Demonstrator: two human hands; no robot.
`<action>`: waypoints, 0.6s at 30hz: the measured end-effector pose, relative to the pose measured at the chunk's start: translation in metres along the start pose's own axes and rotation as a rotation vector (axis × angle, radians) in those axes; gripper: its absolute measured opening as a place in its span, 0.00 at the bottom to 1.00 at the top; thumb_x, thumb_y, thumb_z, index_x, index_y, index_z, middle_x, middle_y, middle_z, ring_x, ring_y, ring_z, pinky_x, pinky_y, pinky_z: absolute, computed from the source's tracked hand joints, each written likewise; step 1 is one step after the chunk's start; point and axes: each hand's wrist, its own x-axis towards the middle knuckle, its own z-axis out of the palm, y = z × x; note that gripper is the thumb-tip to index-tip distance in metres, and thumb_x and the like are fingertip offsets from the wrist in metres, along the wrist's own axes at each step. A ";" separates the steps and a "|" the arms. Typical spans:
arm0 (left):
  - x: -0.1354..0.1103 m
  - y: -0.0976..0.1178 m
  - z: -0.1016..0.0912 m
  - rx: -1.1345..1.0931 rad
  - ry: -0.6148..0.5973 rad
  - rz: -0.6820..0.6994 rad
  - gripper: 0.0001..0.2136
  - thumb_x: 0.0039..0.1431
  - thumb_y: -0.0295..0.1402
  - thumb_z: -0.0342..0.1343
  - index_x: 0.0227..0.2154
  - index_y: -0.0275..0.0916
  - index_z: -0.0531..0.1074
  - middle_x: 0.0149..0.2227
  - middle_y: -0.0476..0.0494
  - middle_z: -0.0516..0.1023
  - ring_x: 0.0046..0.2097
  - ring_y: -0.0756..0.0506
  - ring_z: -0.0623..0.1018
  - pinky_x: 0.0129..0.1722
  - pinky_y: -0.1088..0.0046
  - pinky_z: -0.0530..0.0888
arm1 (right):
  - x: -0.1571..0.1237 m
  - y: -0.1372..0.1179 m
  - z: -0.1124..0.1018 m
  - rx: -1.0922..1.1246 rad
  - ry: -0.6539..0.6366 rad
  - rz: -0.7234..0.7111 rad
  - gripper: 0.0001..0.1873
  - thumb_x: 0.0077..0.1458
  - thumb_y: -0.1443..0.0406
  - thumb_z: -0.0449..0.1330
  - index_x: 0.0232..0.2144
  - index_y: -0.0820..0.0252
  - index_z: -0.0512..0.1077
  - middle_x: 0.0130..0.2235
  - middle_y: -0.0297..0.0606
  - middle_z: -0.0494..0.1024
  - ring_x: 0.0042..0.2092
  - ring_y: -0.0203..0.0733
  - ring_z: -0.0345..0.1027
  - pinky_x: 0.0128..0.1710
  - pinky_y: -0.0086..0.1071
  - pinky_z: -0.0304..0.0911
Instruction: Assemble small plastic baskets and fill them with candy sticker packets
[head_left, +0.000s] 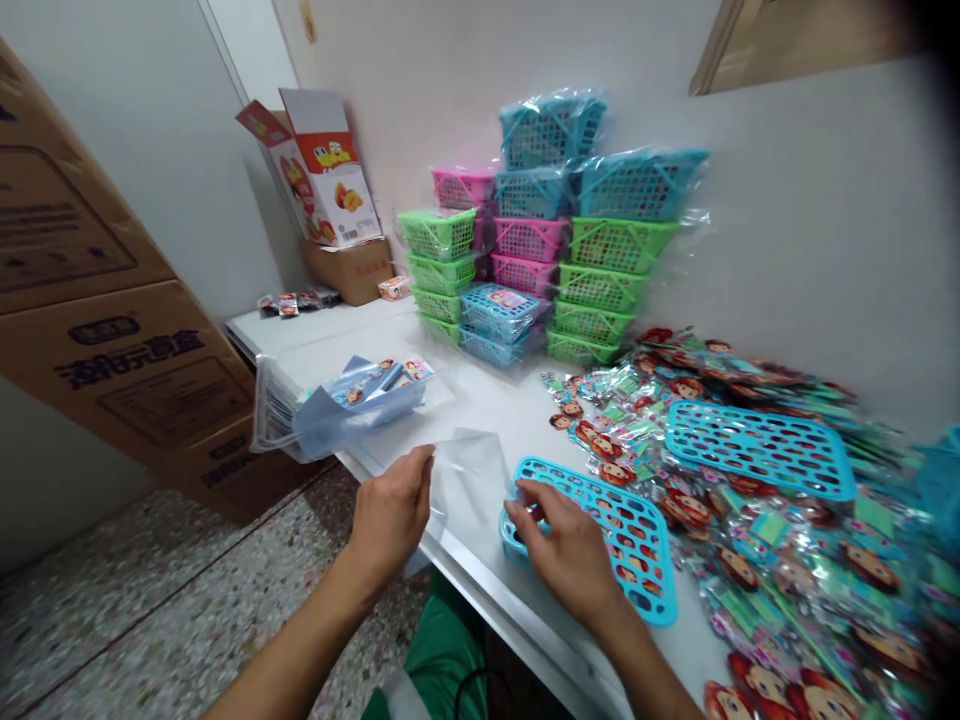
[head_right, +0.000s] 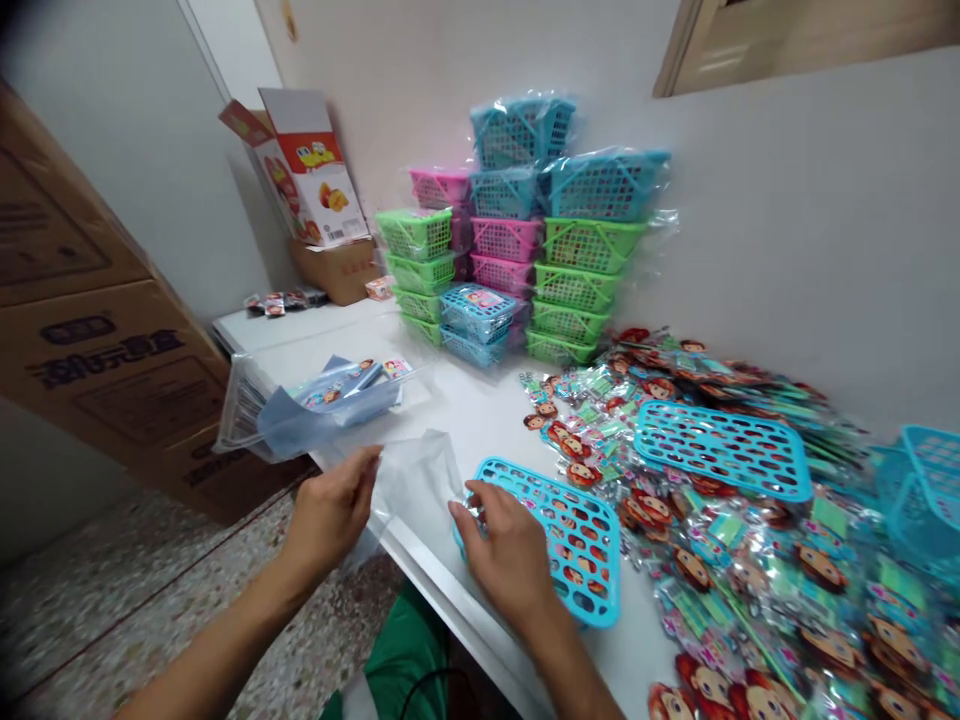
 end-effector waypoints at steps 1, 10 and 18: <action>0.001 -0.001 0.003 0.097 -0.038 -0.032 0.17 0.64 0.37 0.38 0.50 0.40 0.65 0.37 0.40 0.78 0.37 0.43 0.78 0.34 0.72 0.68 | 0.006 0.013 -0.009 -0.011 -0.035 0.018 0.17 0.61 0.56 0.51 0.47 0.58 0.68 0.41 0.39 0.77 0.40 0.40 0.70 0.40 0.33 0.64; -0.011 0.016 0.060 0.284 -0.538 0.035 0.19 0.52 0.17 0.40 0.44 0.35 0.67 0.35 0.33 0.78 0.37 0.38 0.79 0.34 0.64 0.71 | 0.029 0.089 -0.056 -0.421 -0.372 0.039 0.14 0.52 0.54 0.59 0.31 0.60 0.73 0.33 0.44 0.76 0.37 0.46 0.68 0.35 0.33 0.58; -0.035 0.033 0.102 0.061 -0.608 -0.011 0.19 0.55 0.23 0.41 0.50 0.34 0.64 0.39 0.34 0.79 0.42 0.38 0.79 0.39 0.65 0.72 | 0.018 0.119 -0.054 0.569 -0.567 0.403 0.24 0.39 0.45 0.63 0.25 0.61 0.75 0.25 0.33 0.75 0.28 0.40 0.70 0.26 0.29 0.62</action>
